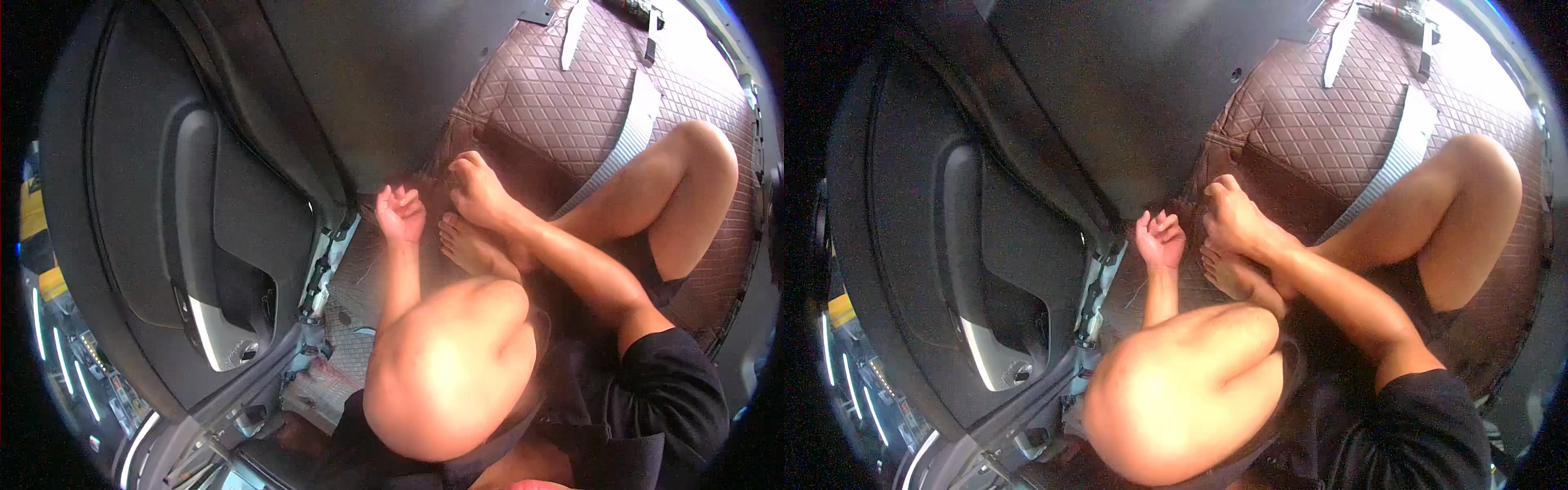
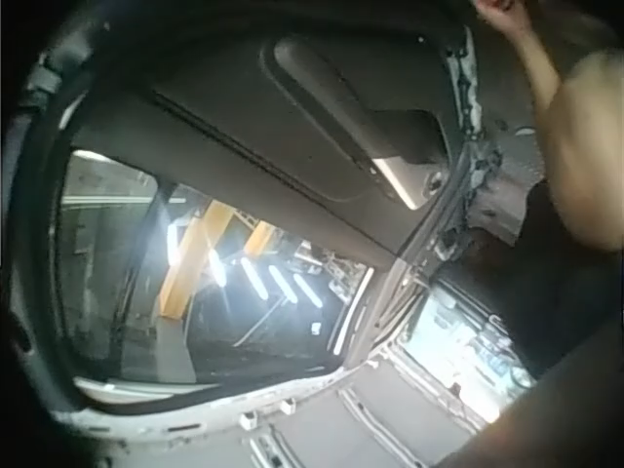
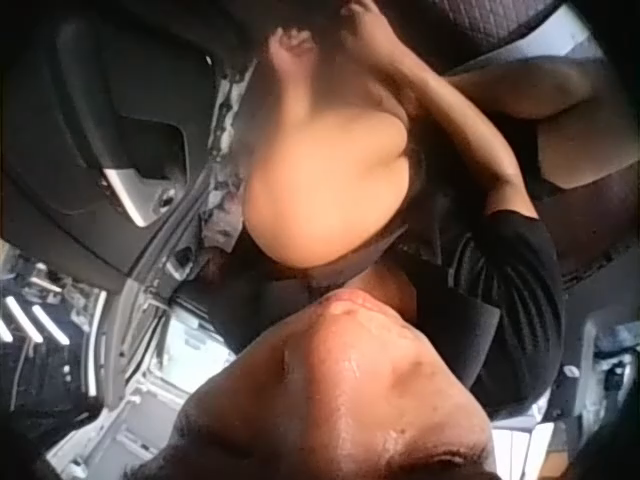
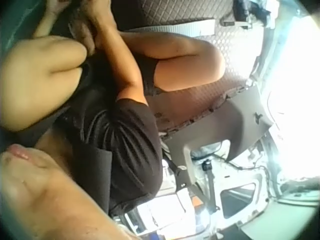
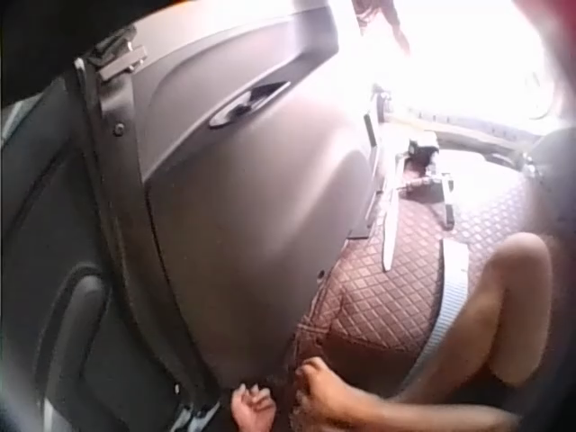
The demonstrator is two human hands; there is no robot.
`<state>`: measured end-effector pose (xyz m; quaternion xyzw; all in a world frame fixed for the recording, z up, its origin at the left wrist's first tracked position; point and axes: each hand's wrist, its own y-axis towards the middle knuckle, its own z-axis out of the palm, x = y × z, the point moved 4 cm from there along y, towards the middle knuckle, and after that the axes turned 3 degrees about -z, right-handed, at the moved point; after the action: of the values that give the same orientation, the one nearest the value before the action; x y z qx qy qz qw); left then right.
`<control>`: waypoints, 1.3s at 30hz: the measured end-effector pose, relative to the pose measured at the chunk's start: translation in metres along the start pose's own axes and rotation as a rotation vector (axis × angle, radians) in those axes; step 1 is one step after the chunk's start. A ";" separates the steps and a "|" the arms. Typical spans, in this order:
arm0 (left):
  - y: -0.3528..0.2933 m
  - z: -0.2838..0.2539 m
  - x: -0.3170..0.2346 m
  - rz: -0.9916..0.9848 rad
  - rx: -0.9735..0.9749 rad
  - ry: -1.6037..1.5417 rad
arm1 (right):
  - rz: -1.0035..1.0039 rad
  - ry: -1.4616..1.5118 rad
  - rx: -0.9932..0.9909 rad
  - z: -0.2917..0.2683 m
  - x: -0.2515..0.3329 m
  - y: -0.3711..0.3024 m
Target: Installing and securing interior plastic panels in the cargo area of a vehicle using a power drill and screws.
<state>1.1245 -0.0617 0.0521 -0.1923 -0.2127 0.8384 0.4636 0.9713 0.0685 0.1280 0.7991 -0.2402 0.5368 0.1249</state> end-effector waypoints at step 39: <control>0.009 0.037 0.040 0.046 -0.228 0.104 | 0.323 0.093 -0.557 0.037 -0.035 0.046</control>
<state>1.0795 -0.0387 0.0728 -0.2919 -0.2779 0.8081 0.4297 0.9662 0.0212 0.0788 0.6602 -0.4956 0.4993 0.2630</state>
